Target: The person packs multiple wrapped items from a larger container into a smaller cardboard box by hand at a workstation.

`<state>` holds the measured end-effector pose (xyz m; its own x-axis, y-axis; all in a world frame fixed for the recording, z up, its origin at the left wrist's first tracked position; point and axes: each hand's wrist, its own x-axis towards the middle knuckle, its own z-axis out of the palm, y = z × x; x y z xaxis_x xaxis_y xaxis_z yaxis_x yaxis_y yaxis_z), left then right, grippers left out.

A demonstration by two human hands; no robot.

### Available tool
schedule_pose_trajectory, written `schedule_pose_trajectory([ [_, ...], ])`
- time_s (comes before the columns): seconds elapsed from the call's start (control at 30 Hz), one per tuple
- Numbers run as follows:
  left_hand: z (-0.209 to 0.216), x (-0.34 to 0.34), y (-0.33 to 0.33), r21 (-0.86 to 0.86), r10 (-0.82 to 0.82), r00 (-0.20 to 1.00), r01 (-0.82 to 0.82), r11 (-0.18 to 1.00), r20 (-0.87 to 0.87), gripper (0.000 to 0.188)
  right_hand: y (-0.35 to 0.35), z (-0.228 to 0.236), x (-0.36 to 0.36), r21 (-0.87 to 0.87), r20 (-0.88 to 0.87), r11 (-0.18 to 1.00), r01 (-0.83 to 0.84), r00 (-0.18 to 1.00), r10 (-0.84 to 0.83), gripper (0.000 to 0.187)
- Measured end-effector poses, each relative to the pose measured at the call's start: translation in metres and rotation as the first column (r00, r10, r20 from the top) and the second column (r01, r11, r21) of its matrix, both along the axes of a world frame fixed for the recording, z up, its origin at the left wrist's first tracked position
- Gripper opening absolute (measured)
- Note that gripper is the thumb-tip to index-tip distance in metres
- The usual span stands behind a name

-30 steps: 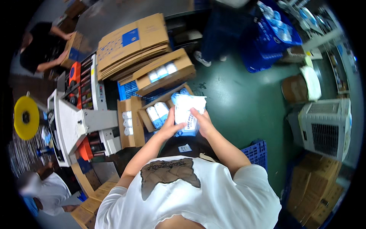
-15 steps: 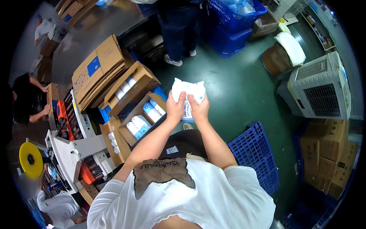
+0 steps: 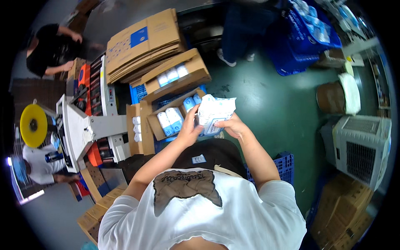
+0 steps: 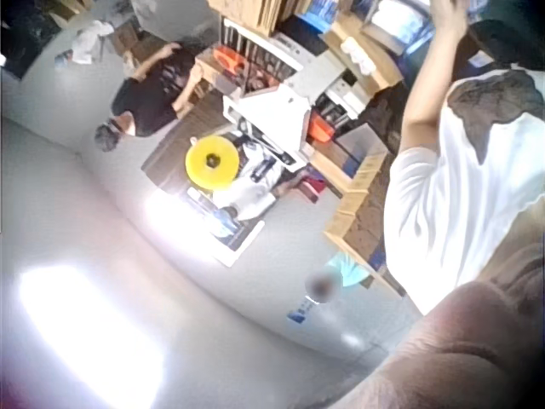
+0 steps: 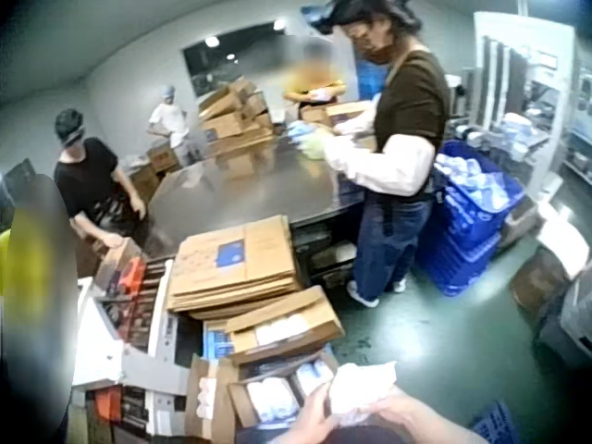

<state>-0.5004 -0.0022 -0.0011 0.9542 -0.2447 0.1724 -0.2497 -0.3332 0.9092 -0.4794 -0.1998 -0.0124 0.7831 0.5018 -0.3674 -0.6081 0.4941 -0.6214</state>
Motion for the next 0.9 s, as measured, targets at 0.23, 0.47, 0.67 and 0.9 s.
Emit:
schedule_pose_trajectory([
  [0.23, -0.124, -0.034, 0.153, 0.754, -0.023, 0.948, 0.267, 0.601, -0.317, 0.032, 0.098, -0.052, 0.055, -0.31, -0.132, 0.901, -0.303, 0.952, 0.275, 0.064],
  [0.47, -0.174, 0.006, 0.138, 0.744, -0.136, 0.76, 0.65, 0.155, -0.636, 0.046, 0.16, -0.187, 0.069, -0.746, -0.365, 0.423, -0.514, 0.847, 0.387, 0.075],
  [0.67, -0.185, -0.004, 0.163, 0.703, -0.106, 0.751, 0.65, 0.288, -0.651, 0.05, 0.226, -0.185, 0.013, -0.914, -0.037, -0.368, 0.17, 0.87, 0.492, 0.08],
  [0.9, -0.189, 0.013, 0.16, 0.726, -0.094, 0.793, 0.593, 0.349, -0.602, 0.045, 0.221, -0.14, 0.031, -0.946, -0.257, -0.323, -0.013, 0.638, 0.726, 0.059],
])
